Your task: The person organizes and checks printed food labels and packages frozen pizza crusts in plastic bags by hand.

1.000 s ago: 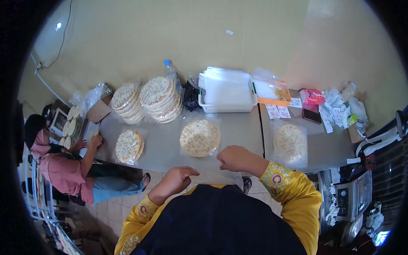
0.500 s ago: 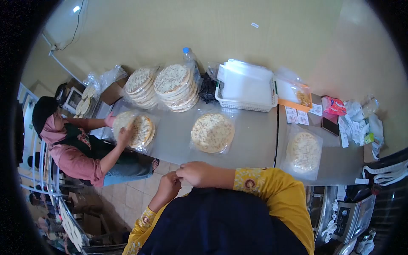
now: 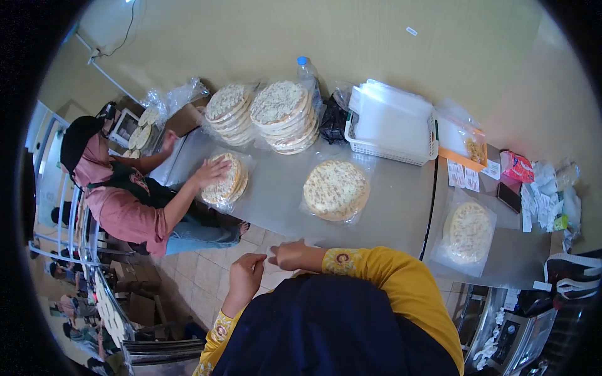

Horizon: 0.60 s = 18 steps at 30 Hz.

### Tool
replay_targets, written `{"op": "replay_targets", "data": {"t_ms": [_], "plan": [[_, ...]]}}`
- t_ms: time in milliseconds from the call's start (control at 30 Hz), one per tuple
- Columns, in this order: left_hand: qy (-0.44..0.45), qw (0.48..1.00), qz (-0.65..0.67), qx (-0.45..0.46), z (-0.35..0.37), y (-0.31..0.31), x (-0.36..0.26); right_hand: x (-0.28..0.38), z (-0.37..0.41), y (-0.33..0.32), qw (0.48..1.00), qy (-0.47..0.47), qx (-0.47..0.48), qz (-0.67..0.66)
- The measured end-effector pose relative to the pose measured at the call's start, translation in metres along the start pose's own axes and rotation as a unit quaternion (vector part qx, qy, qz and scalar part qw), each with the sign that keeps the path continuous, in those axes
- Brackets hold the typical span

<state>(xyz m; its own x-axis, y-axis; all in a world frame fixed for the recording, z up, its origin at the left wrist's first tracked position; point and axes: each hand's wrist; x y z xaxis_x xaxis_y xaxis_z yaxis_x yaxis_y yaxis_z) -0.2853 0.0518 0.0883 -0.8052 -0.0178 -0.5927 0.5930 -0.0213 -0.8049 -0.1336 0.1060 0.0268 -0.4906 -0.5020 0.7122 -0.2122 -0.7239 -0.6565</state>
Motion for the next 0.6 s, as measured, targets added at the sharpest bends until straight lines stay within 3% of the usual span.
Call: {"op": "replay_targets", "data": {"t_ms": [33, 133, 167, 300, 400, 500, 600], "plan": [[0.000, 1.000, -0.012, 0.001, 0.000, 0.001, 0.004, -0.001, -0.001, -0.004, 0.999, 0.030, 0.025, -0.009], [-0.021, 0.997, -0.070, 0.029, 0.007, 0.014, 0.026, -0.052, -0.040, 0.046, 0.938, -0.059, 0.336, -0.067], [-0.038, 0.992, -0.105, 0.052, 0.010, 0.020, 0.034, -0.063, -0.045, 0.057, 0.919, -0.071, 0.377, -0.089], [-0.086, 0.981, -0.147, 0.092, 0.020, 0.054, 0.067, -0.072, -0.036, 0.061, 0.920, -0.067, 0.365, -0.125], [-0.070, 0.984, -0.152, 0.056, 0.007, 0.069, 0.082, -0.073, -0.034, 0.061, 0.922, -0.070, 0.356, -0.135], [-0.180, 0.940, -0.231, 0.176, -0.030, 0.072, 0.073, -0.074, -0.034, 0.061, 0.923, -0.080, 0.349, -0.142], [-0.144, 0.946, -0.221, 0.189, -0.041, 0.072, 0.067, -0.074, -0.034, 0.058, 0.928, -0.085, 0.334, -0.138]]}}
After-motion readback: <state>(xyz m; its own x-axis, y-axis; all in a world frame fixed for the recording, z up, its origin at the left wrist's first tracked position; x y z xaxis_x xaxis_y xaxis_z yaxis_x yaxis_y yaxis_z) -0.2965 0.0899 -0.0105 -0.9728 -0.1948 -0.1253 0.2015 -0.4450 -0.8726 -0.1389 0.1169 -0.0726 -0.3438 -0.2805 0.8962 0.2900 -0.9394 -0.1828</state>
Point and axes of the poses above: each hand's wrist, its own z-axis away from the middle knuckle, its own y-axis out of the palm, x = y × z, and after that the axes turned 15 degrees about -y, right-handed
